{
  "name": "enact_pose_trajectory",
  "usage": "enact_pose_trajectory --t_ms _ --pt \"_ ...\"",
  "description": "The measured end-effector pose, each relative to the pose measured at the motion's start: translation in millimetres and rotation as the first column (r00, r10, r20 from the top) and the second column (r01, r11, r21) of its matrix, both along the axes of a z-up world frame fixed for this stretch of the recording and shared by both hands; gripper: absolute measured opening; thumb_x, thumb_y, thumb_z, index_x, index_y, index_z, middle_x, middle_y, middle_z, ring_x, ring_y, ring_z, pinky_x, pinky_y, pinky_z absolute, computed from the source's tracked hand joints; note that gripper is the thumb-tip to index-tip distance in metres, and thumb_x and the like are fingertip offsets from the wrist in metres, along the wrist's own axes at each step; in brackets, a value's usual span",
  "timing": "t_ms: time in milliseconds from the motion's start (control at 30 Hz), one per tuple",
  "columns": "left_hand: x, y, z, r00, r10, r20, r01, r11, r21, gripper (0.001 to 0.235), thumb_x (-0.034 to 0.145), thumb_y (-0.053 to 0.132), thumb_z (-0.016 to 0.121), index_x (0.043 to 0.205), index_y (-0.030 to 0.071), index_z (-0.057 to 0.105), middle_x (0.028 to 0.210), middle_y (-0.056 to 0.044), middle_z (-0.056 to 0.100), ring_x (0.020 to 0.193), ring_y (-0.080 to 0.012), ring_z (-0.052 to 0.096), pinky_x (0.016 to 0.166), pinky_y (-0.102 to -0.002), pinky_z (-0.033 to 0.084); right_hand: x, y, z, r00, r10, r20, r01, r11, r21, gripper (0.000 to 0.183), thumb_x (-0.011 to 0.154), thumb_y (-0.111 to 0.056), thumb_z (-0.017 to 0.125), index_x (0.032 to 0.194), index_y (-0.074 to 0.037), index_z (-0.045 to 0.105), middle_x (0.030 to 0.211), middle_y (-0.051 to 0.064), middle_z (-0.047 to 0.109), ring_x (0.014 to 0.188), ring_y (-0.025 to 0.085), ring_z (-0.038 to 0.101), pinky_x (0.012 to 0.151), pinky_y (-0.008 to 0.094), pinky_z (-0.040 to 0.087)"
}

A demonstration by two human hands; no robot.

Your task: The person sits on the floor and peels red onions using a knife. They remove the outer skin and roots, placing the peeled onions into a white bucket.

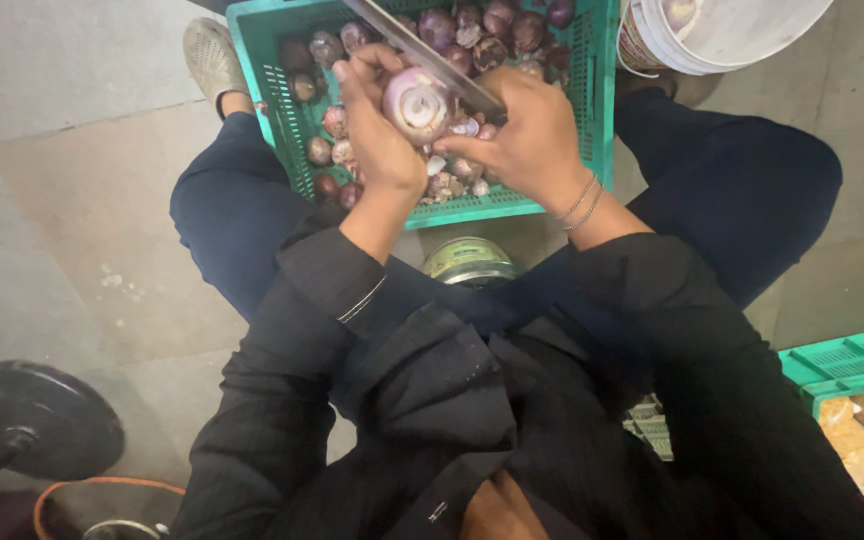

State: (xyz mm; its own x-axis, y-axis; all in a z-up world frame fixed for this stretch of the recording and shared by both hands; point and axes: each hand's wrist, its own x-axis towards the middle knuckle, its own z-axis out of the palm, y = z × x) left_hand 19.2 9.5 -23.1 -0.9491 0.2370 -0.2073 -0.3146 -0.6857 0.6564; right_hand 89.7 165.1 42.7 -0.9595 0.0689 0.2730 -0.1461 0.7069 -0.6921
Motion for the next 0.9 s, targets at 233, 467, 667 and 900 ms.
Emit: enact_pose_trajectory --t_ms 233,467,667,900 --pt "4 21 2 0.973 0.207 0.099 -0.188 0.967 -0.172 0.04 0.111 0.045 0.029 0.103 0.01 0.045 0.102 -0.018 0.067 0.088 -0.0242 0.067 0.08 -0.034 0.059 -1 -15 0 0.999 -0.052 0.017 0.052 0.998 -0.024 0.043 0.082 -0.039 0.093 0.1 -0.006 0.072 0.093 0.009 0.07 0.082 0.032 0.069 0.069 0.039 0.053" --pt "3 20 -6 0.968 0.243 -0.068 -0.251 0.956 -0.149 0.037 0.115 0.042 0.029 0.109 0.01 0.046 0.106 -0.02 0.067 0.09 -0.0273 0.066 0.079 -0.037 0.059 2 -27 3 0.996 -0.087 0.028 0.085 0.992 0.089 0.024 0.087 -0.027 0.088 0.094 -0.01 0.074 0.089 0.006 0.07 0.078 0.029 0.07 0.063 0.037 0.052" --pt "-6 11 -14 0.934 0.174 0.311 -0.19 0.982 0.02 0.042 0.111 0.046 0.033 0.108 0.008 0.05 0.106 -0.021 0.064 0.089 -0.0341 0.067 0.079 -0.049 0.062 1 -17 -1 0.993 -0.09 0.07 0.098 0.988 -0.115 0.029 0.09 -0.028 0.089 0.1 -0.005 0.073 0.086 0.01 0.069 0.075 0.028 0.068 0.067 0.036 0.052" --pt "-10 8 -8 0.917 0.132 0.377 -0.143 0.99 0.001 0.044 0.108 0.046 0.036 0.11 0.005 0.052 0.105 -0.018 0.062 0.093 -0.0344 0.067 0.085 -0.054 0.062 -3 -9 -4 0.943 -0.067 0.325 0.176 0.93 -0.322 0.032 0.086 -0.027 0.087 0.103 -0.003 0.074 0.081 0.007 0.075 0.069 0.014 0.07 0.065 0.031 0.054"
